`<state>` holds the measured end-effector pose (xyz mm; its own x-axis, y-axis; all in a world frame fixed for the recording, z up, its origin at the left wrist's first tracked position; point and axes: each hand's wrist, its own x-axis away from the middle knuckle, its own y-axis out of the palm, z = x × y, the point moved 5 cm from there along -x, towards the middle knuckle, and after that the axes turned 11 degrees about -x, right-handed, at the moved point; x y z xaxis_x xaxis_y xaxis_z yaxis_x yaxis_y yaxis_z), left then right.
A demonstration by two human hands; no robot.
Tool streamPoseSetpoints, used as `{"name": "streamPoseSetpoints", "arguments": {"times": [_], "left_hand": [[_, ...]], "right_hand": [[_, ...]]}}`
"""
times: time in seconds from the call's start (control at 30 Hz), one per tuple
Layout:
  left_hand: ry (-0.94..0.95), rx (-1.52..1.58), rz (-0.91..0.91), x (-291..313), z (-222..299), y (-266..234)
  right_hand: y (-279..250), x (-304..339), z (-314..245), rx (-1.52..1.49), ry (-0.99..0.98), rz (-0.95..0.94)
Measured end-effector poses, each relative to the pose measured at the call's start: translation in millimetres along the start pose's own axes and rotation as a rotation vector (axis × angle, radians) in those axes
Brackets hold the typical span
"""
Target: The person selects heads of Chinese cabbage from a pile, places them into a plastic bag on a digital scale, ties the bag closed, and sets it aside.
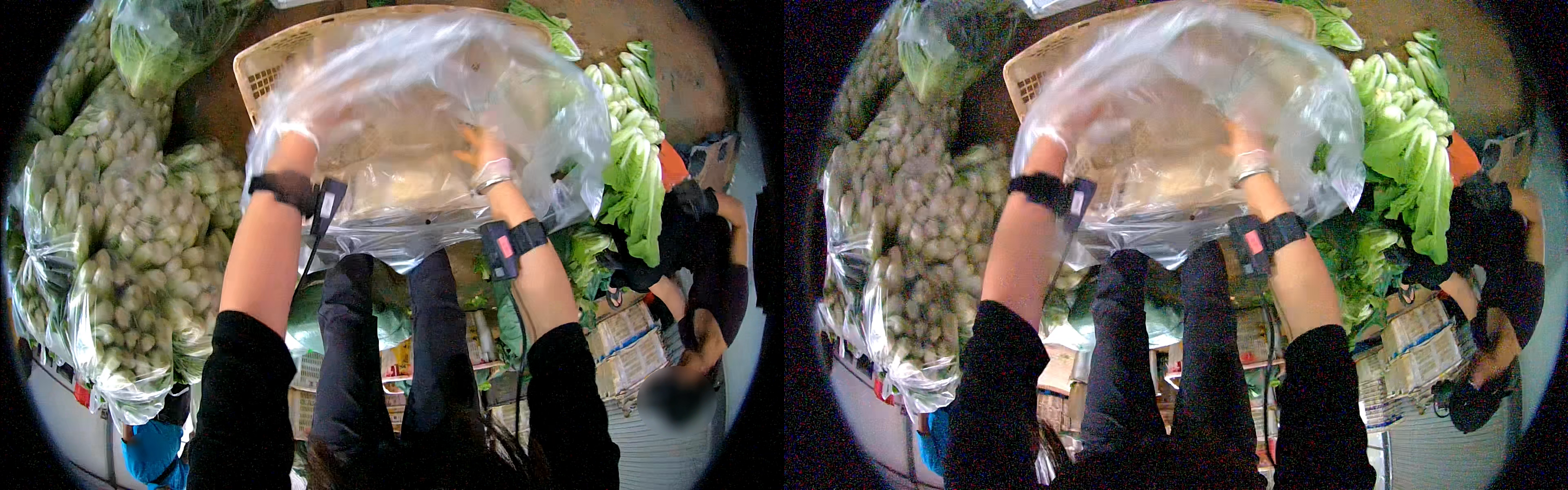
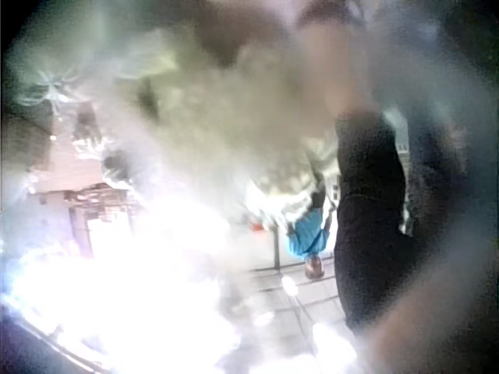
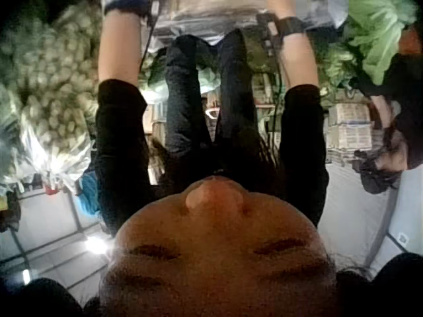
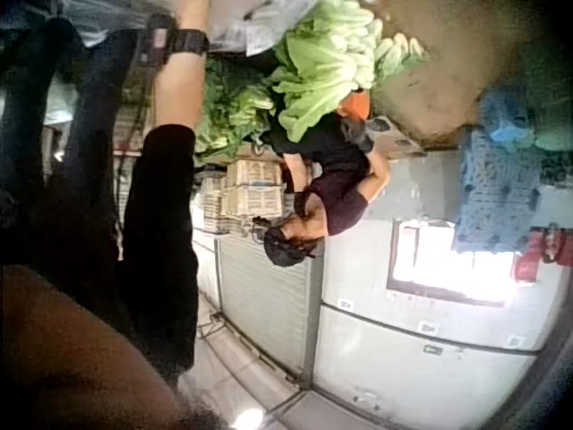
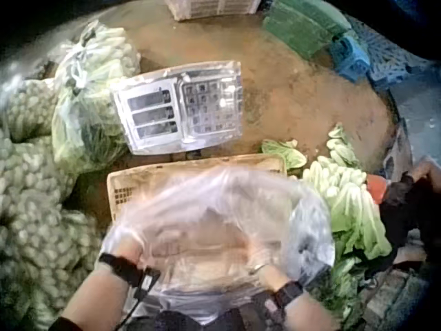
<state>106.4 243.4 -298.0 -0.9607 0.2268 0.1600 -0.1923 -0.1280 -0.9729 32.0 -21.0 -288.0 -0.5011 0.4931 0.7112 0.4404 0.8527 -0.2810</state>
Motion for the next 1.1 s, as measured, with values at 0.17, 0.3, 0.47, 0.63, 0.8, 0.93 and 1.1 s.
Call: {"name": "streamPoseSetpoints", "arguments": {"times": [0.17,0.3,0.47,0.63,0.8,0.93,1.1], "left_hand": [[-0.106,-0.070,0.018,-20,1,17],[-0.048,0.015,-0.335,8,20,57],[0.099,0.067,-0.398,17,42,108],[0.246,-0.459,-0.665,18,-38,152],[0.313,-0.492,-0.659,24,-64,128],[0.364,-0.258,-0.325,32,-42,124],[0.212,0.304,-0.611,67,-8,106]], "right_hand": [[-51,29,96,-0.281,0.510,0.152],[22,74,43,0.948,-0.266,-0.713],[109,-28,33,1.444,-0.642,-0.506],[50,-138,61,1.471,-0.565,-0.623],[57,-108,69,1.765,-0.415,-0.614],[66,-82,75,1.284,-0.860,-0.560],[117,13,57,1.233,-0.363,-0.812]]}}
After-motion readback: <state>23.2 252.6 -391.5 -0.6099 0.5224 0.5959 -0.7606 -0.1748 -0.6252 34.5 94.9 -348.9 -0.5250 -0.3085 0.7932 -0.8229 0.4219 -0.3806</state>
